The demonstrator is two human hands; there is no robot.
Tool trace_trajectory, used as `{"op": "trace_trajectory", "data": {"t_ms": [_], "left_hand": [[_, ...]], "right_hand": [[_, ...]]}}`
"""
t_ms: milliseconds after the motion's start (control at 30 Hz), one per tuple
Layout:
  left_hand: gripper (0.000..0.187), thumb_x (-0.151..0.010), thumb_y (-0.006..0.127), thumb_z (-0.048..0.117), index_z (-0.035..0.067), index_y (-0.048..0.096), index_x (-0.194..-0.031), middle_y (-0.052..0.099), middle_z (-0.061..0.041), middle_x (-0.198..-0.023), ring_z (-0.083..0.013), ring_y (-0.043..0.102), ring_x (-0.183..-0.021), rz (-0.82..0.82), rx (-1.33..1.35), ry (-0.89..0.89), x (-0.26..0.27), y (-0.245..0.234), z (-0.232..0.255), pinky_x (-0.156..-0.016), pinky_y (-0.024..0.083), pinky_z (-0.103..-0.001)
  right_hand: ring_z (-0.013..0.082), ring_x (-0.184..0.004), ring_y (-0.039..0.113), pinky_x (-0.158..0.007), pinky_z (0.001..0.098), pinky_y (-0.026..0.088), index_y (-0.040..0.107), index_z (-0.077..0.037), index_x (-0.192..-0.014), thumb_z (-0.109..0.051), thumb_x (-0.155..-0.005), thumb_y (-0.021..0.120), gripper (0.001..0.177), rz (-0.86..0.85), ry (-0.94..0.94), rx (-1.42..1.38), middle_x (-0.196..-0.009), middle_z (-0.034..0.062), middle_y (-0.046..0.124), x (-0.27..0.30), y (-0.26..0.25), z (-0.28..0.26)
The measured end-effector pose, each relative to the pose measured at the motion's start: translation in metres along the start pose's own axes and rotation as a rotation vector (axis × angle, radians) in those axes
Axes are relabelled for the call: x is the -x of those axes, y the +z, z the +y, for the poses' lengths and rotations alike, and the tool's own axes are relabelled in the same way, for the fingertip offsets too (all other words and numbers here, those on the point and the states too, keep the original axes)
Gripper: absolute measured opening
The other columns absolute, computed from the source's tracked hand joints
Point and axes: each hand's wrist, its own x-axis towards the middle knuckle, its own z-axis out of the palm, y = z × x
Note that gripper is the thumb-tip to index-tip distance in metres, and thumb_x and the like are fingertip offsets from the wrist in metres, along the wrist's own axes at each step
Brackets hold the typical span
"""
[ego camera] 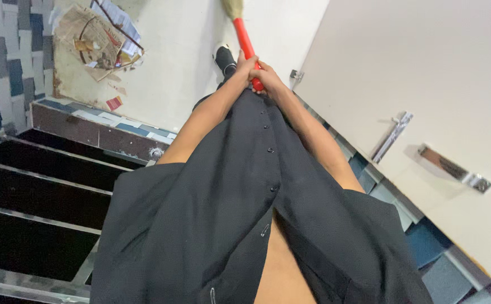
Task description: The person sweeps debris and dust on the floor into a pile using a broom.
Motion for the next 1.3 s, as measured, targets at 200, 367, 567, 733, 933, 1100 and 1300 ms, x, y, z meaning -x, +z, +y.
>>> {"op": "trace_trajectory", "data": {"t_ms": [200, 367, 567, 733, 933, 1100, 1300], "left_hand": [[0.098, -0.085, 0.063, 0.014, 0.012, 0.003, -0.162, 0.059, -0.027, -0.125, -0.0338, 0.069, -0.089, 0.268, 0.252, -0.028, -0.019, -0.052, 0.030, -0.069, 0.061, -0.046], [0.101, -0.085, 0.063, 0.022, 0.014, -0.002, -0.163, 0.056, -0.028, -0.135, -0.0373, 0.068, -0.102, 0.416, 0.190, -0.057, -0.031, -0.060, 0.046, -0.086, 0.058, -0.045], [0.100, -0.083, 0.071, 0.026, 0.011, 0.011, -0.161, 0.050, -0.029, -0.144, -0.0378, 0.064, -0.116, 0.405, -0.032, 0.089, -0.049, -0.044, 0.059, -0.098, 0.054, -0.043], [0.097, -0.080, 0.070, 0.024, 0.012, 0.016, -0.160, 0.059, -0.024, -0.136, -0.0328, 0.071, -0.103, 0.164, -0.133, 0.112, -0.068, -0.018, 0.081, -0.086, 0.060, -0.041], [0.090, -0.082, 0.069, 0.015, 0.011, 0.018, -0.157, 0.066, -0.017, -0.110, -0.0255, 0.073, -0.078, -0.192, -0.079, 0.074, -0.077, 0.027, 0.096, -0.063, 0.063, -0.037], [0.058, -0.083, 0.069, 0.013, 0.009, 0.043, -0.134, 0.067, -0.015, -0.102, -0.0251, 0.071, -0.081, -0.359, -0.136, 0.132, -0.078, 0.067, 0.117, -0.065, 0.061, -0.039], [0.045, -0.081, 0.066, 0.010, 0.009, 0.048, -0.122, 0.065, -0.016, -0.097, -0.0291, 0.072, -0.078, -0.128, -0.088, -0.095, -0.078, 0.085, 0.123, -0.062, 0.062, -0.044]], "right_hand": [[0.0113, -0.046, 0.055, -0.039, 0.0241, 0.045, 0.056, -0.002, -0.144, -0.009, -0.078, 0.061, 0.067, -0.190, -0.060, 0.041, -0.079, 0.0069, 0.064, -0.031, 0.044, -0.038], [0.0108, -0.046, 0.054, -0.038, 0.0240, 0.040, 0.051, -0.003, -0.148, -0.007, -0.076, 0.060, 0.073, -0.178, -0.038, 0.059, -0.080, 0.0072, 0.066, -0.035, 0.056, -0.067], [0.0120, -0.047, 0.053, -0.038, 0.0246, 0.038, 0.051, -0.002, -0.149, -0.005, -0.075, 0.061, 0.075, -0.062, -0.114, -0.010, -0.080, 0.0084, 0.066, -0.033, 0.051, -0.079], [0.0153, -0.047, 0.057, -0.040, 0.0269, 0.045, 0.044, -0.003, -0.149, -0.005, -0.075, 0.063, 0.077, 0.138, -0.187, -0.086, -0.078, 0.0102, 0.067, -0.029, 0.045, -0.094], [0.0174, -0.049, 0.056, -0.040, 0.0288, 0.042, 0.037, -0.003, -0.147, -0.010, -0.080, 0.066, 0.073, 0.269, -0.248, -0.195, -0.077, 0.0123, 0.063, -0.023, 0.014, -0.096], [0.0159, -0.049, 0.061, -0.040, 0.0268, 0.045, 0.038, -0.008, -0.146, -0.015, -0.078, 0.067, 0.074, 0.372, -0.125, -0.248, -0.080, 0.0086, 0.067, -0.040, -0.023, -0.095], [0.0160, -0.048, 0.061, -0.037, 0.0271, 0.042, 0.046, -0.008, -0.144, -0.014, -0.077, 0.067, 0.071, 0.244, 0.000, -0.086, -0.076, 0.0093, 0.065, -0.053, -0.061, -0.118]]}}
